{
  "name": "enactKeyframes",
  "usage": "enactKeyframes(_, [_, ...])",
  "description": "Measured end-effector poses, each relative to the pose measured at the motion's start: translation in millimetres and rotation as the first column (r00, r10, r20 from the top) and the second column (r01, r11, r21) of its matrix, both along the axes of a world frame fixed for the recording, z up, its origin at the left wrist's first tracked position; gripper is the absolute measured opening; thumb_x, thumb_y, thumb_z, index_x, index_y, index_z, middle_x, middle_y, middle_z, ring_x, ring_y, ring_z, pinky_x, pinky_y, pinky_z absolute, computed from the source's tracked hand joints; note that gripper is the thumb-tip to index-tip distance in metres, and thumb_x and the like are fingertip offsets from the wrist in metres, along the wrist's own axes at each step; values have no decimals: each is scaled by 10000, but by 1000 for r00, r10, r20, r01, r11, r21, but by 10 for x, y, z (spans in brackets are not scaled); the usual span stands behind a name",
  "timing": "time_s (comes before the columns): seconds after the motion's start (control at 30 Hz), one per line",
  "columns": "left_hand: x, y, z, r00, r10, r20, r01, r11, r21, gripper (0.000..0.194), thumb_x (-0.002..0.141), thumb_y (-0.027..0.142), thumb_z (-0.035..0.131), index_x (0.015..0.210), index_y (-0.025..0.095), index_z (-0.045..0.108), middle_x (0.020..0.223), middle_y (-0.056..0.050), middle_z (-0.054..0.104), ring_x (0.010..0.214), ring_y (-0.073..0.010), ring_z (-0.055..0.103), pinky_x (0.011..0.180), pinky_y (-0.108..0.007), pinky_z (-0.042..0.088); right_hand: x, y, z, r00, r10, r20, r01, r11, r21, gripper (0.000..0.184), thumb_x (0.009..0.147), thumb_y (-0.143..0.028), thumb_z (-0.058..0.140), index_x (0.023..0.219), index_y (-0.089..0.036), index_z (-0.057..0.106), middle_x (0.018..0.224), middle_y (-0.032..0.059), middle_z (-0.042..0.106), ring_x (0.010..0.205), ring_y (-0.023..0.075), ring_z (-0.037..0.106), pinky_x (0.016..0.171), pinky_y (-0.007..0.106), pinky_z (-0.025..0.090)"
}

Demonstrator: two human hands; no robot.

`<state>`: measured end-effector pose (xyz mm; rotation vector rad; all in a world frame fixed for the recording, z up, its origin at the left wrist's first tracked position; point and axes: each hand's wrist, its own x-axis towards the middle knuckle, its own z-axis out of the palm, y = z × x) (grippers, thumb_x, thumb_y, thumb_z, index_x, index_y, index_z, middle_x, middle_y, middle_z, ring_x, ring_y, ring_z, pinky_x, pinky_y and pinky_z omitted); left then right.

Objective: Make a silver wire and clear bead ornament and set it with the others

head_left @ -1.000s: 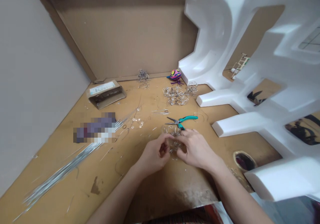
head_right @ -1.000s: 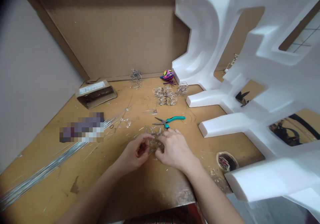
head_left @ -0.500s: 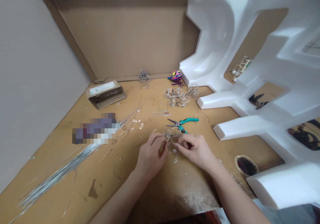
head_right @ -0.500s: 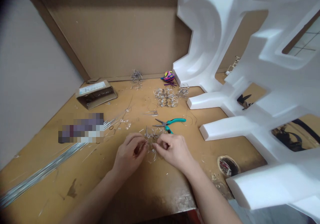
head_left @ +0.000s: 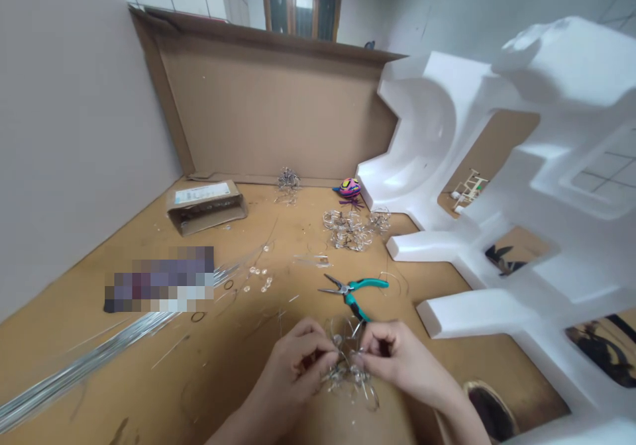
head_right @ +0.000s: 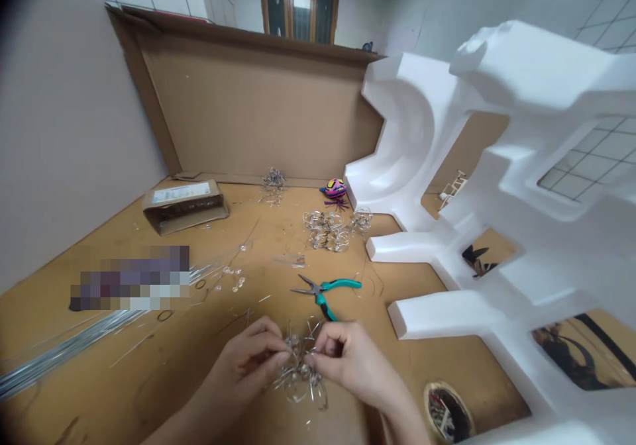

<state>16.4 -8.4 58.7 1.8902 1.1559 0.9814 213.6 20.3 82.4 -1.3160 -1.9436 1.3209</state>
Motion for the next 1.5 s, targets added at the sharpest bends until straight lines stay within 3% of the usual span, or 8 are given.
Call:
enactKeyframes(0.33, [39,-14,-87,998,27,64,-28,1000,7,225,861,285,430,713,162,547,746,-16,462,670,-106,479,593,-209,366,13,4,3,998,25,-63,-27,999,-20,150,698,-293,605,670,-146,587,528,-49,422,509,76,348,487,198,270])
enactKeyframes(0.43, [72,-55,-74,998,59,32,-62,995,77,201,870,250,403,743,165,534,767,-21,481,692,-106,491,620,-212,374,0,54,4,940,-259,-221,275,960,46,253,710,-403,588,717,-150,600,518,-47,410,494,83,338,479,206,275])
enactKeyframes(0.5, [82,-79,-80,996,84,-1,-83,986,144,198,874,224,384,755,166,530,777,-25,488,698,-107,497,634,-216,380,-14,101,-6,810,-481,-337,523,851,42,309,690,-461,590,707,-152,583,473,-62,359,454,79,292,445,207,251])
enactKeyframes(0.6, [80,-108,-107,991,105,-79,-78,955,287,202,869,188,360,779,169,539,783,-33,494,691,-113,498,630,-225,387,-58,158,16,735,-571,-365,633,772,65,375,613,-506,640,706,-147,587,465,-57,375,440,80,295,422,211,241])
enactKeyframes(0.93, [166,-317,-10,952,11,-306,213,695,687,128,803,163,441,707,155,526,722,-16,548,618,-105,495,520,-211,400,-391,708,459,942,-228,246,112,905,411,326,789,-402,456,780,-132,639,694,52,655,505,124,540,494,227,416])
enactKeyframes(1.07, [151,-305,-38,939,21,-344,238,682,692,112,816,180,429,778,158,532,765,-16,563,633,-106,503,535,-214,420,-721,1080,429,728,-135,672,-266,848,459,211,757,-194,477,810,-171,681,801,42,690,738,153,620,650,211,428])
enactKeyframes(1.3, [121,-279,-85,912,47,-408,276,667,692,86,817,205,434,799,165,508,806,-15,552,688,-123,501,511,-229,402,-1141,1566,268,456,-130,881,-424,838,343,189,790,-203,556,928,-120,655,988,138,635,953,244,574,793,322,431])
enactKeyframes(1.5, [168,-318,-65,886,32,-462,341,632,696,94,827,242,447,814,169,505,815,-7,536,698,-123,493,511,-249,405,-1288,1722,187,293,-53,955,-518,830,205,292,865,-298,498,1124,-164,512,1132,76,533,949,184,557,790,377,481])
